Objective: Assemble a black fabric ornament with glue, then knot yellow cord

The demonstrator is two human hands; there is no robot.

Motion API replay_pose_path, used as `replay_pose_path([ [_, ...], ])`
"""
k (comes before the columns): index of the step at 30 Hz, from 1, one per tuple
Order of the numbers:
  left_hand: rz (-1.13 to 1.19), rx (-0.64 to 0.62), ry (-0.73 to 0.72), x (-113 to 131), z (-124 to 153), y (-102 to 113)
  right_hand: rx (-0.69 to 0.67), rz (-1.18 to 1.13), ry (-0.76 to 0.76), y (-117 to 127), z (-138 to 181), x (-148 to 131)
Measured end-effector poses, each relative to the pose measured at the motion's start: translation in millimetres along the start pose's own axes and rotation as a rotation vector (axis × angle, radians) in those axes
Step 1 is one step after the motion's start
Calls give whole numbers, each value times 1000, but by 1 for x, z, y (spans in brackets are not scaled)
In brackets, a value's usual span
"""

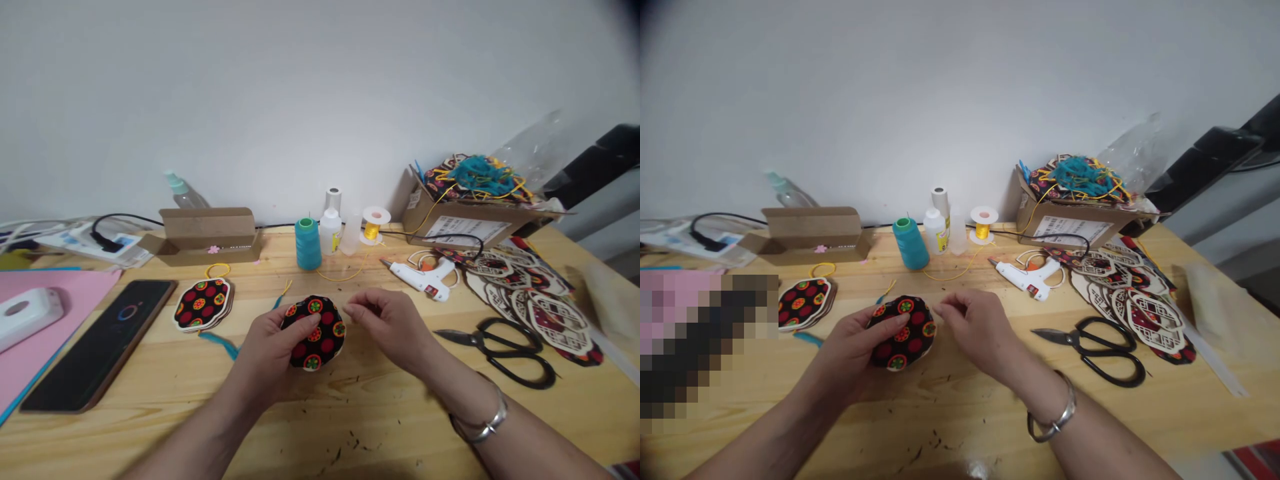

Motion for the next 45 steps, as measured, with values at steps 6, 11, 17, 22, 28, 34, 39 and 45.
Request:
replay_pose_path([
  [6,-5,-20,-23,0,0,-1,62,226,220,-3,11,-18],
  [11,-1,-17,-45,-1,-1,0,80,285,284,-3,15,-21],
  [17,20,-50,-59,-1,1,-2,72,289,298,-4,14,-22],
  [22,10,-44,-73,1,2,-1,50,284,302,-6,15,-23],
  [28,-11,-36,-56,0,1,1,65,125,196,-1,9,-15],
  [34,-99,-118,-26,-4,5,-8,-34,-245,-40,-9,4,-3],
  [39,-167,-144,-32,-5,7,-12,-70,-265,-94,-10,4,-4],
  [45,-152,-96,-88,2,2,-4,-60,-196,-74,-6,2,-2],
])
Point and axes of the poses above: each hand's wrist, its own z-axis away from the middle knuckle, its own y-axis out of the back of the hand, x = y × z, the point moved 6 cm from there along -z, towards the middle knuckle, and after that the axes turned 6 degrees about x, right-handed, at the moved point
